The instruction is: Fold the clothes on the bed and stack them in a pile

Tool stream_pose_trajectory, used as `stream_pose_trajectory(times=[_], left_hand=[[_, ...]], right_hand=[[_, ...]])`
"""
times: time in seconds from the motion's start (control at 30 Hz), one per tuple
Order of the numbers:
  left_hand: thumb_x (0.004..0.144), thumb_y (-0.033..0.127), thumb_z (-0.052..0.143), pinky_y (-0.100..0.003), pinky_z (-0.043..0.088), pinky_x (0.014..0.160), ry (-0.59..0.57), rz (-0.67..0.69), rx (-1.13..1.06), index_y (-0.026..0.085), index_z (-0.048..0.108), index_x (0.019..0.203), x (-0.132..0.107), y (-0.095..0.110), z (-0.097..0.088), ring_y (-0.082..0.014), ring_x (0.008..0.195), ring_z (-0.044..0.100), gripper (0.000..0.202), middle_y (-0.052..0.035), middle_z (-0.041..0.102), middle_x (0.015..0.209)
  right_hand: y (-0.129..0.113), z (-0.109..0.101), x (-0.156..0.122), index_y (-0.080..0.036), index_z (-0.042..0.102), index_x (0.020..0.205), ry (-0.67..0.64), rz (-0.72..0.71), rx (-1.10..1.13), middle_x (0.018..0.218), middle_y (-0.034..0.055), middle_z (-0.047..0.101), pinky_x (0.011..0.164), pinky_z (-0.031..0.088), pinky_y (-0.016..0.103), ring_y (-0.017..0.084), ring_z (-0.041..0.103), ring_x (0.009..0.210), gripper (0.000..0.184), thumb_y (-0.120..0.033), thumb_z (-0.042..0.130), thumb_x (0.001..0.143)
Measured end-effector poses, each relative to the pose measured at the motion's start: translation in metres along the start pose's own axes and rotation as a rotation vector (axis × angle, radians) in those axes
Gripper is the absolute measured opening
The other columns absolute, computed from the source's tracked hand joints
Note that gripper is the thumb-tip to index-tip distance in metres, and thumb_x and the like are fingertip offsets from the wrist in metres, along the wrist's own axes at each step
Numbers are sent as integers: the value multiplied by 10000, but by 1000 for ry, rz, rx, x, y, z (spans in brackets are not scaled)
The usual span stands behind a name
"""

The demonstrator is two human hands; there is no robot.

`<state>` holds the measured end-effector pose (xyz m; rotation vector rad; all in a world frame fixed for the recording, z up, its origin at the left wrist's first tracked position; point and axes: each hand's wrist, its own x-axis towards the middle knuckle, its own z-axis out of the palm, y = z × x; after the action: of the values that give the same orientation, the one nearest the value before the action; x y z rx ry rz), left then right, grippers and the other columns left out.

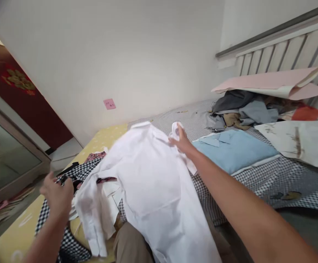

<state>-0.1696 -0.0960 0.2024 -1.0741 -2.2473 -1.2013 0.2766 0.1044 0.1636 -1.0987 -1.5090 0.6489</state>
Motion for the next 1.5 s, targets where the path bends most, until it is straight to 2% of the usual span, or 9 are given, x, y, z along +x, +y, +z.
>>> stream_pose_trajectory(times=[0.1, 0.23, 0.37, 0.6, 0.73, 0.9, 1.07, 1.23, 1.5], left_hand=[[806, 346, 468, -521, 476, 1038, -102, 77, -150, 119, 623, 1193, -70, -32, 19, -337, 1122, 625, 475, -176, 683, 1184], [759, 491, 457, -421, 559, 866, -640, -123, -315, 254, 706, 891, -170, -58, 42, -293, 898, 726, 368, -72, 782, 846], [769, 459, 379, -429, 522, 976, -689, -327, -273, 194, 690, 940, -224, -45, 54, -306, 1039, 709, 443, -155, 779, 1028], [763, 481, 595, -671, 357, 1035, -681, -444, -58, 120, 656, 1046, -233, -11, 76, -498, 1264, 521, 463, -309, 649, 1216], [801, 430, 586, -627, 340, 1096, -709, -450, -102, 135, 669, 1041, -233, -2, 73, -459, 1325, 483, 389, -277, 624, 1286], [858, 560, 561, -399, 475, 1080, -669, -670, -892, 196, 627, 1244, -208, 1, 30, -289, 1324, 562, 534, -134, 695, 1305], [741, 731, 622, -417, 459, 1113, -748, -982, -1243, 261, 687, 1187, -182, -16, 3, -272, 1426, 477, 652, -92, 743, 1233], [677, 860, 574, -491, 506, 1038, -1118, -1127, -1082, 195, 704, 1178, -226, -43, -1, -370, 1251, 622, 842, -167, 756, 1147], [588, 723, 792, -235, 364, 512, -1091, -897, -686, 207, 663, 1093, -273, -78, -18, -146, 638, 576, 733, 8, 670, 749]], right_hand=[[53, 7, -73, -227, 443, 1476, -35, 133, -164, 1516, 156, 451, 1162, 361, 519, 330, 413, 1425, 769, -387, 656, 754], [99, -4, -163, -210, 627, 1201, 7, 261, -186, 1220, 137, 642, 1035, 485, 496, 297, 638, 1117, 507, -465, 568, 767], [104, -11, -221, -220, 653, 903, -4, 433, -181, 983, 116, 699, 903, 545, 466, 296, 672, 934, 465, -649, 528, 772], [93, 14, -277, -247, 728, 947, -240, 424, -469, 1328, 182, 634, 1040, 393, 687, 490, 506, 1291, 513, -625, 660, 608], [58, 16, -266, -222, 759, 878, -314, 470, -93, 1079, 150, 746, 1019, 473, 598, 437, 624, 1150, 458, -635, 651, 712], [11, -10, -232, -237, 738, 1049, -159, 740, 638, 1051, 100, 780, 926, 573, 466, 336, 702, 1047, 531, -652, 739, 717], [1, -28, -218, -222, 738, 1148, -199, 710, 638, 1102, 134, 773, 927, 564, 475, 335, 699, 1106, 714, -794, 455, 827], [16, -31, -250, -209, 744, 1143, -346, 935, 596, 1066, 160, 781, 894, 567, 491, 367, 709, 1086, 832, -859, 339, 820], [38, -38, -279, -301, 668, 1119, -451, 1026, 577, 818, -7, 755, 470, 490, 234, 173, 680, 626, 460, -471, 829, 724]])
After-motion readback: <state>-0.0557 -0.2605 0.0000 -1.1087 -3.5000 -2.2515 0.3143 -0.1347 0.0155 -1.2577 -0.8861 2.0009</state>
